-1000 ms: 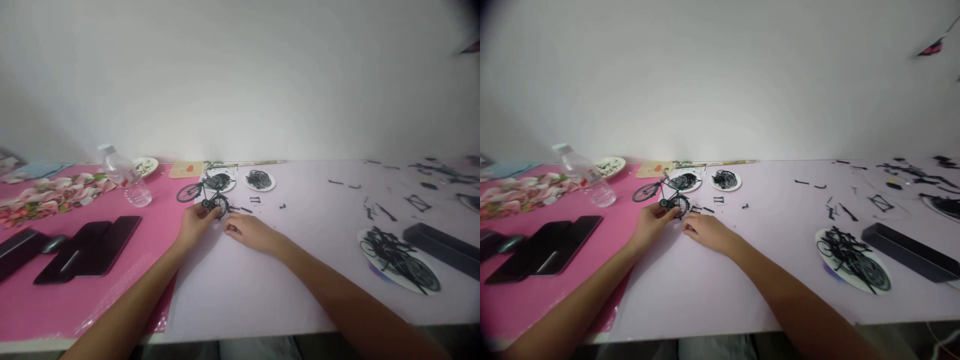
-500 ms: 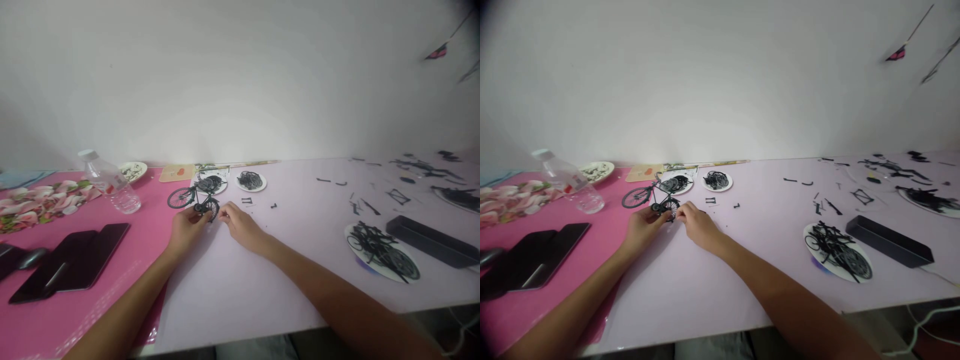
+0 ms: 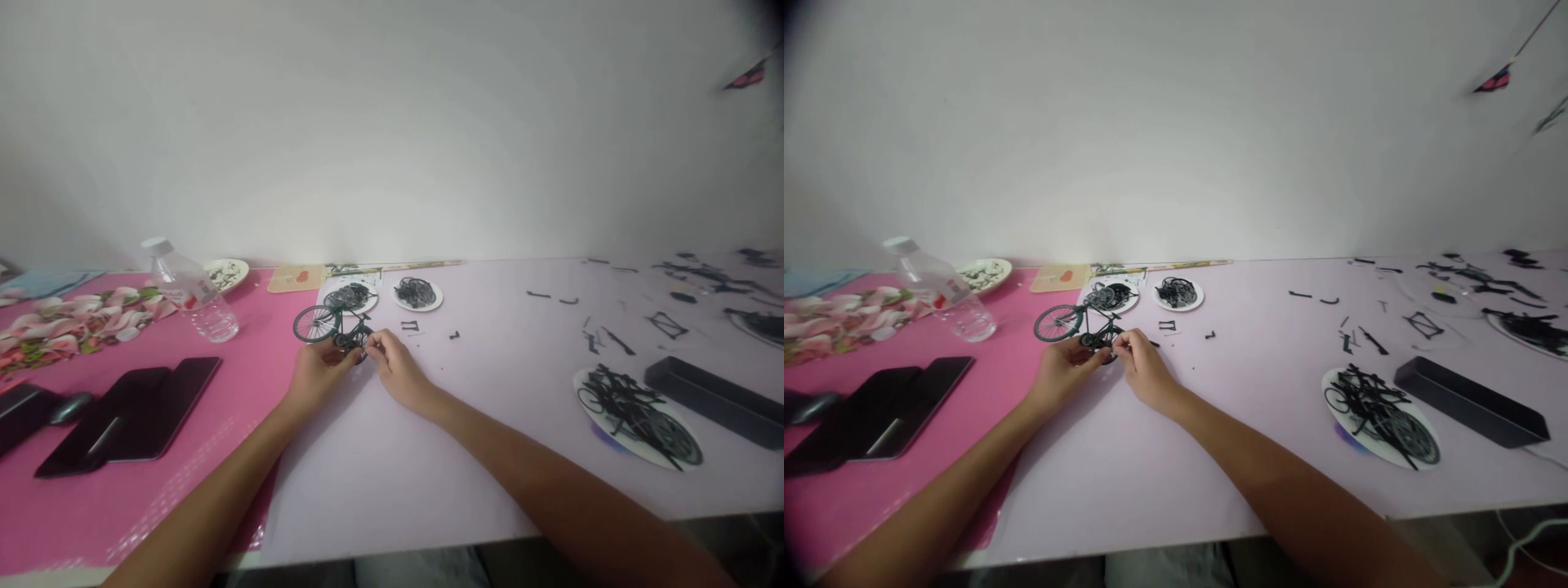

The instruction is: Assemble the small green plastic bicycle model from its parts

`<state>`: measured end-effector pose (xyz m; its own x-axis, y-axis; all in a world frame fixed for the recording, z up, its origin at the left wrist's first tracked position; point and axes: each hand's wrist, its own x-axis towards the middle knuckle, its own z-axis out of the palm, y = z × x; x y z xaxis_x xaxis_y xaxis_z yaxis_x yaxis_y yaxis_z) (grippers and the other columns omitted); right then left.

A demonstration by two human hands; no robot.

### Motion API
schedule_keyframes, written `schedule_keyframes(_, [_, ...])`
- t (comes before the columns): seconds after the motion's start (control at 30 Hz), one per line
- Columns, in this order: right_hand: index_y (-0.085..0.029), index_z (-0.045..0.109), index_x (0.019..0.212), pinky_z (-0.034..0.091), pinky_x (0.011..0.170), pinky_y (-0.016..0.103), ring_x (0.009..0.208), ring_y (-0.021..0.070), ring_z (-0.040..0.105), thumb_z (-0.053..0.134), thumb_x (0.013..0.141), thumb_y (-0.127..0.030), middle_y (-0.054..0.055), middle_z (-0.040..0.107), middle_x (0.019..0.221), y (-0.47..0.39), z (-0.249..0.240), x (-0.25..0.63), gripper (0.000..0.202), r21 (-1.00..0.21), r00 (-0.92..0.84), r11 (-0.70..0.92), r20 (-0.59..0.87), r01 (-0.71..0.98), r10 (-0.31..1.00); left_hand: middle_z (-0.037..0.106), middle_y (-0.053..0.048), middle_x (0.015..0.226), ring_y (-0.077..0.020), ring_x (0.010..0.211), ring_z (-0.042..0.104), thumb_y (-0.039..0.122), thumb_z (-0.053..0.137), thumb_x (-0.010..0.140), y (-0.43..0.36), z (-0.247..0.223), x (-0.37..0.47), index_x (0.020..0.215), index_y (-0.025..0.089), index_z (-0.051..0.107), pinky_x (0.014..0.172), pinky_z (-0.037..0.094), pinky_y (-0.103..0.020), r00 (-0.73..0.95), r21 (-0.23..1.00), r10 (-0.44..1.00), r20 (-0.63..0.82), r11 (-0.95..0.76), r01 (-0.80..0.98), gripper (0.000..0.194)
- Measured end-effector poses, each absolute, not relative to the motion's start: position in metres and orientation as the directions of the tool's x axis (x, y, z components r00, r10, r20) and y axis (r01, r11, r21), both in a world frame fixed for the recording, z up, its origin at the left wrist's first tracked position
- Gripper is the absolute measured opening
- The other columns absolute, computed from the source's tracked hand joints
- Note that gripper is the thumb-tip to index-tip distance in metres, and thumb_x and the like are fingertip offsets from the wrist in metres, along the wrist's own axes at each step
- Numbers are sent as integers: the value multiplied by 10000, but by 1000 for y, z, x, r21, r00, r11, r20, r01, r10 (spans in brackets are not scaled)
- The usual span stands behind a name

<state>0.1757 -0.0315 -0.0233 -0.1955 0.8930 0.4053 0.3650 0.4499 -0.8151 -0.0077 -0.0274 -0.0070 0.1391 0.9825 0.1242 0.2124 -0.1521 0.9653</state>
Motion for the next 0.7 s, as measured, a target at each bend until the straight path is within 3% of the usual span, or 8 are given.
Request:
schedule_keyframes(0.3, [-215, 572, 1018, 461, 797, 314, 873, 187, 577, 475, 1034, -328, 39, 628, 963, -36, -19, 174, 150, -827, -186, 410, 366, 386, 912, 809, -95, 955, -270, 880, 761, 457, 779, 820, -26, -7, -9, 964, 157, 785, 713, 551, -291, 134, 947, 975, 175, -204, 249, 333])
schedule_keyframes(0.7, [-213, 597, 890, 434, 691, 285, 751, 170, 561, 478, 1025, -369, 10, 618, 812, -38, -15, 174, 238, -847, -191, 375, 326, 376, 926, 809, -87, 955, -265, 865, 761, 467, 764, 834, -26, -9, -9, 954, 172, 779, 721, 556, -300, 134, 934, 972, 194, -225, 279, 319])
